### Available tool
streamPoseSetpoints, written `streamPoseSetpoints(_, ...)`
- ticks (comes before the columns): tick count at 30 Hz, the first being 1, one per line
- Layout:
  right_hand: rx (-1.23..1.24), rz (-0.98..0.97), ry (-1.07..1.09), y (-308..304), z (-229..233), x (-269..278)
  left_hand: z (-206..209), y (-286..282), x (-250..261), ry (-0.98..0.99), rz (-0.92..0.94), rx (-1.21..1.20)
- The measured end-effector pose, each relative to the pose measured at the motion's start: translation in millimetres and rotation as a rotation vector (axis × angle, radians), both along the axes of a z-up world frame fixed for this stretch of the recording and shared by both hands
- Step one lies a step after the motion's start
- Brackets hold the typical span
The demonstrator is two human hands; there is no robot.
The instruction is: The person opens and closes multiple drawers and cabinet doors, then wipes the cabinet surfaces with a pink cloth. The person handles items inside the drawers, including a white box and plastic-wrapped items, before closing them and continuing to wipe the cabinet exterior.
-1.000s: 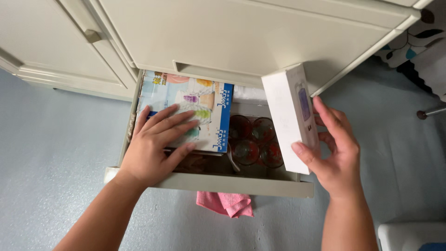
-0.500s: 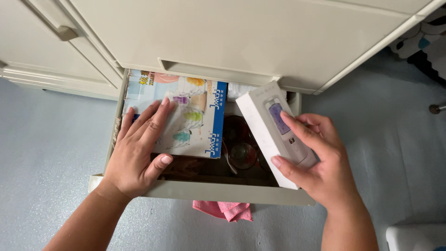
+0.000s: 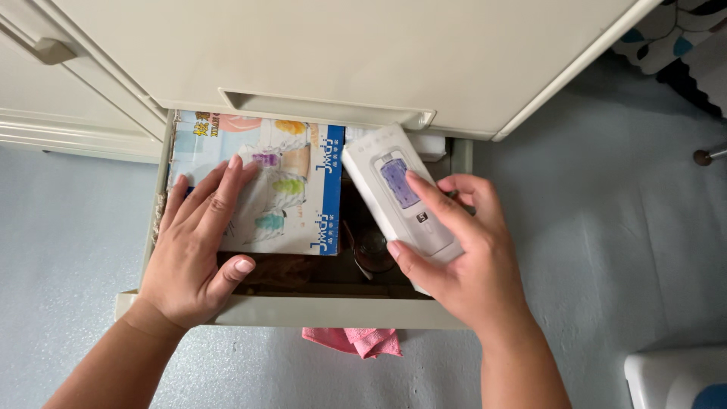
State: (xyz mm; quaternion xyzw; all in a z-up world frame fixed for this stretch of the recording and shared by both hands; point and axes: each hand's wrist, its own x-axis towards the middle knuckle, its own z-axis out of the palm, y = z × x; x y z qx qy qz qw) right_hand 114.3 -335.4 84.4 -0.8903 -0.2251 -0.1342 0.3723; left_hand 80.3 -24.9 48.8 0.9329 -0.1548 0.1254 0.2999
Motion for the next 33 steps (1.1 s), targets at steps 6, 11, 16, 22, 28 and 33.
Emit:
streamPoseSetpoints(6,-0.104,-0.072,0.028,13.5,-0.8,-5.9,-1.0,4.5,-3.3,-0.007,0.008,-0.193)
streamPoseSetpoints(11,-0.236,-0.108,0.043,10.6,8.4,-6.7,-5.3,8.5,-12.2,-0.208,0.201,-0.372)
streamPoseSetpoints(16,-0.202,-0.170,0.045,17.4,3.6,-8.3,-15.8,13.1,-12.4,-0.264,0.353,-0.543)
streamPoseSetpoints(22,-0.174,-0.170,-0.029,16.9,-5.4,-5.8,-24.6,18.6,-14.5,-0.227,0.377,-0.753)
streamPoseSetpoints(28,-0.282,-0.297,-0.007,18.0,-4.0,-8.5,-25.8,16.5,-17.5,-0.305,0.484,-0.748)
streamPoseSetpoints(33,-0.296,-0.224,0.070,16.2,2.2,-3.6,-21.2,19.9,-27.1,-0.213,0.452,-0.775)
